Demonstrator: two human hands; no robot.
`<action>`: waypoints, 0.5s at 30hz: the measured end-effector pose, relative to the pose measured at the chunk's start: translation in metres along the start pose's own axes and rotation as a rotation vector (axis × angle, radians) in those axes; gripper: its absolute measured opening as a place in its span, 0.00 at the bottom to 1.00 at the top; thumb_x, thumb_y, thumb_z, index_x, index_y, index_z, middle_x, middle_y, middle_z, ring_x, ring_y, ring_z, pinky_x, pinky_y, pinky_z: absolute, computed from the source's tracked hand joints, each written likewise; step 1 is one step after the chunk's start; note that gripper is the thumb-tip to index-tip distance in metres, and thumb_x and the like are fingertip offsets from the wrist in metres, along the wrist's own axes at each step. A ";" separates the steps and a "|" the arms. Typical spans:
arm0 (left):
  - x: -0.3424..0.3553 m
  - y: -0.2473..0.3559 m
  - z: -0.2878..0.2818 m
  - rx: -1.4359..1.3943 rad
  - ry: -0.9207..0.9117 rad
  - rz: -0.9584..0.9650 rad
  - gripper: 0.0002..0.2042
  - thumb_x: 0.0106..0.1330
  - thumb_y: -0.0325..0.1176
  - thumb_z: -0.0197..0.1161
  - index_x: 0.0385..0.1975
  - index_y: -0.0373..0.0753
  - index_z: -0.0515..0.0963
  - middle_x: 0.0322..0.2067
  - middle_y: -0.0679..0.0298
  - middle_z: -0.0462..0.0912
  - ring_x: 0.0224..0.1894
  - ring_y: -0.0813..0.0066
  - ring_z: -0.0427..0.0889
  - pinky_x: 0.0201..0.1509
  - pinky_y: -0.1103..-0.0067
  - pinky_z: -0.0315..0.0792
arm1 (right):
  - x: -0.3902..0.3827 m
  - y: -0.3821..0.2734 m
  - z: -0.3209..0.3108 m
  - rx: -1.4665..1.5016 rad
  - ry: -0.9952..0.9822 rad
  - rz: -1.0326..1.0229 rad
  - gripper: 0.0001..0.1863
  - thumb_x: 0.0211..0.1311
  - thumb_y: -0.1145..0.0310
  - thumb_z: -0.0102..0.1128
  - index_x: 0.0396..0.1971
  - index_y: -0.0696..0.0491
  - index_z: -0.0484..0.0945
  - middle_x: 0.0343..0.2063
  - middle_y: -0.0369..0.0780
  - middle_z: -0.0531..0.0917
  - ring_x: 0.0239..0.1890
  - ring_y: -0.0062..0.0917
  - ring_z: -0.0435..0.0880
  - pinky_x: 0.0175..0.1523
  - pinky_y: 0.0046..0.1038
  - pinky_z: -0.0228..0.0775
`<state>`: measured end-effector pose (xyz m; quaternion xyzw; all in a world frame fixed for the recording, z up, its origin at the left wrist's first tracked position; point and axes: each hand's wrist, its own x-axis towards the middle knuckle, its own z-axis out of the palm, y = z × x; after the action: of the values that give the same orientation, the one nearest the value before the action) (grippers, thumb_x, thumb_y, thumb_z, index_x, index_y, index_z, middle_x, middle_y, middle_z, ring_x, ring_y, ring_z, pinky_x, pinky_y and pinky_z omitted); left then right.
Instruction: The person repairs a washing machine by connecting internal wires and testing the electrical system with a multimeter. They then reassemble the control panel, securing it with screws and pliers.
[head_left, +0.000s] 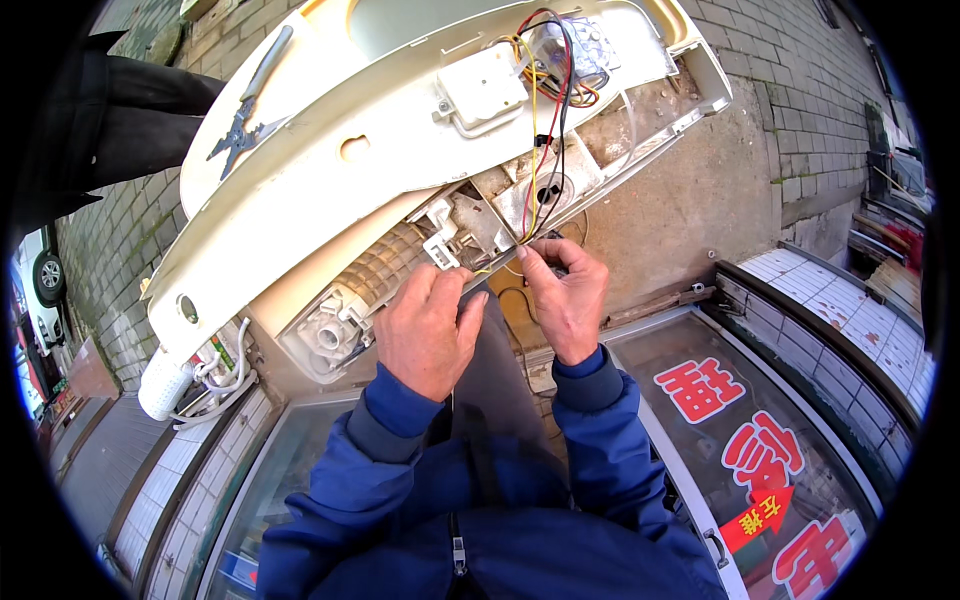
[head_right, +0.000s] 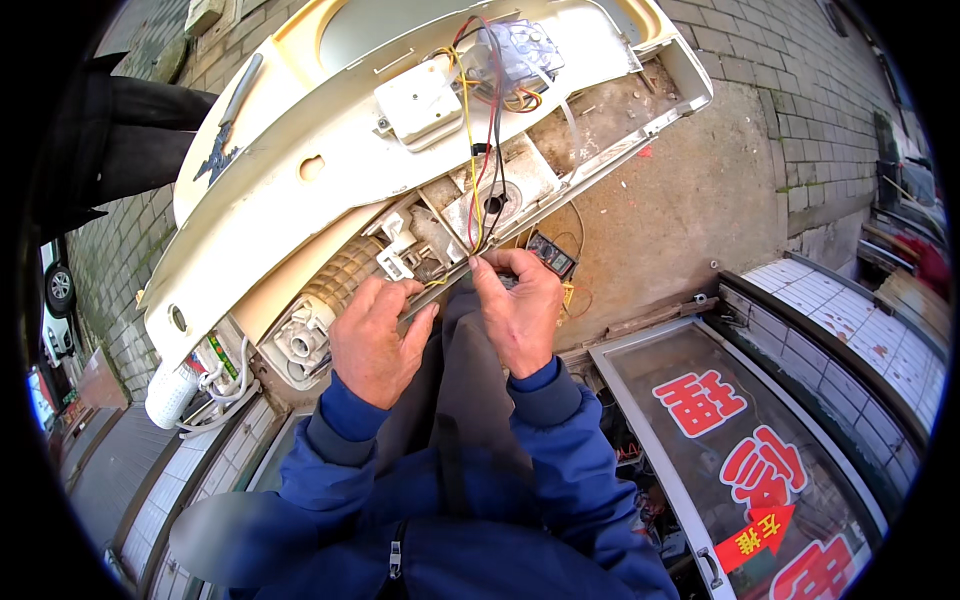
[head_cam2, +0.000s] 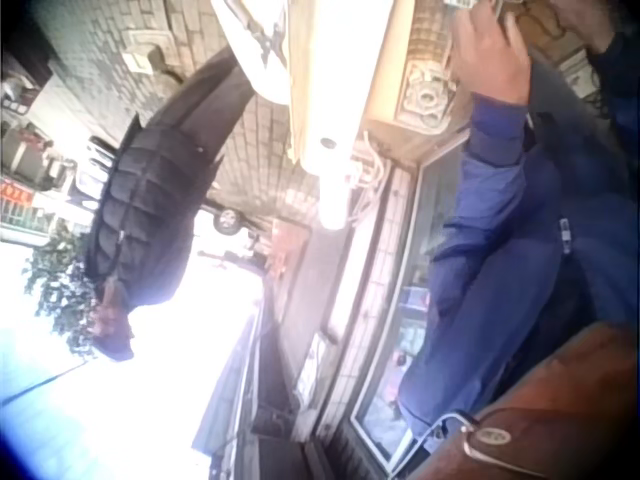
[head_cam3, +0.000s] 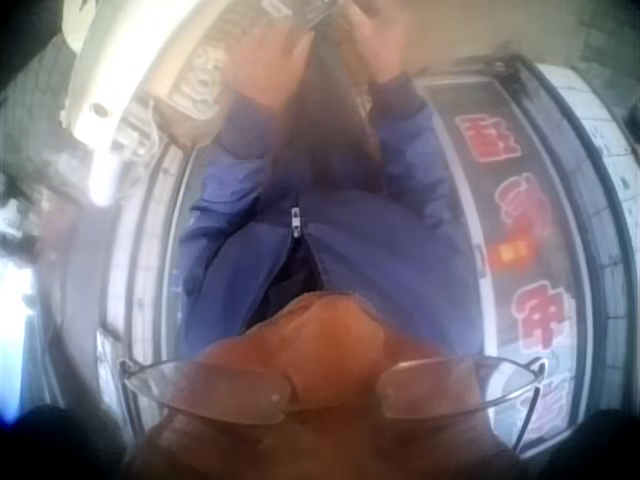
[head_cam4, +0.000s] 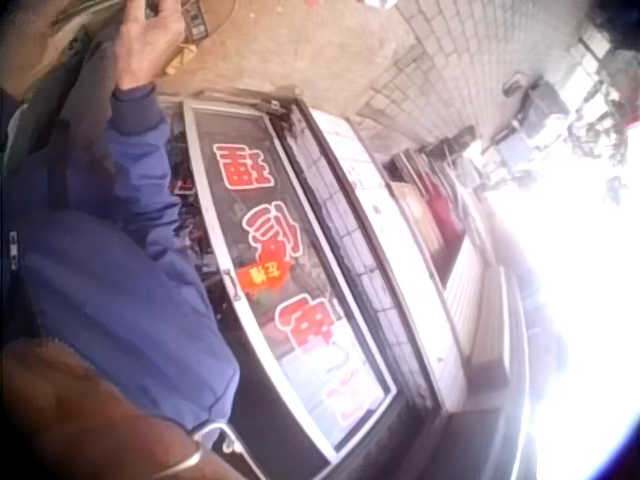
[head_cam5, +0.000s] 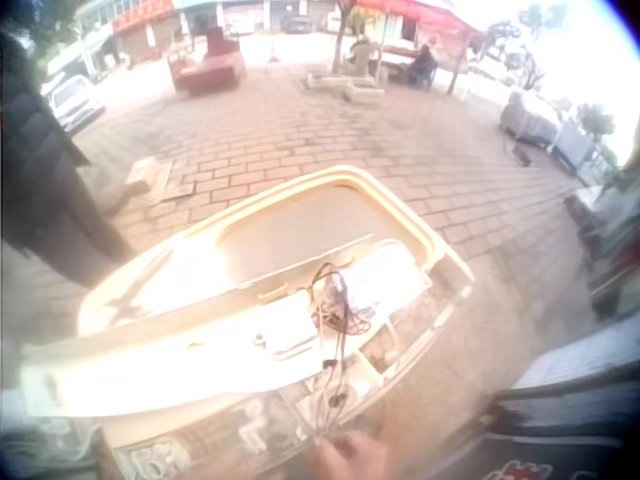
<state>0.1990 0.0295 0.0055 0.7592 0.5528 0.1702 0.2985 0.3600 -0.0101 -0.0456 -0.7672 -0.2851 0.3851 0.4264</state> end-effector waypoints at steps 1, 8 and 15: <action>0.005 0.002 0.007 0.026 0.035 0.020 0.10 0.55 0.28 0.76 0.36 0.38 0.84 0.31 0.62 0.78 0.28 0.63 0.78 0.31 0.71 0.73 | 0.000 0.002 0.003 0.003 0.037 -0.019 0.10 0.59 0.71 0.72 0.32 0.63 0.86 0.26 0.44 0.88 0.28 0.22 0.84 0.38 0.26 0.76; 0.023 0.002 0.019 0.216 0.044 0.172 0.10 0.51 0.28 0.76 0.34 0.42 0.85 0.34 0.66 0.77 0.39 0.61 0.75 0.43 0.67 0.70 | 0.006 -0.004 0.009 0.061 0.040 0.172 0.09 0.55 0.72 0.67 0.28 0.64 0.83 0.23 0.43 0.86 0.27 0.20 0.81 0.36 0.25 0.74; 0.009 -0.004 0.011 0.166 0.056 0.199 0.08 0.50 0.28 0.76 0.30 0.42 0.85 0.38 0.66 0.79 0.40 0.61 0.74 0.45 0.66 0.68 | 0.012 0.004 0.021 0.241 0.074 0.219 0.08 0.53 0.74 0.63 0.23 0.64 0.77 0.19 0.38 0.80 0.24 0.17 0.73 0.30 0.25 0.68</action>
<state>0.2055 0.0363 -0.0065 0.8273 0.4951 0.1736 0.2009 0.3492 0.0066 -0.0604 -0.7505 -0.1355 0.4324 0.4811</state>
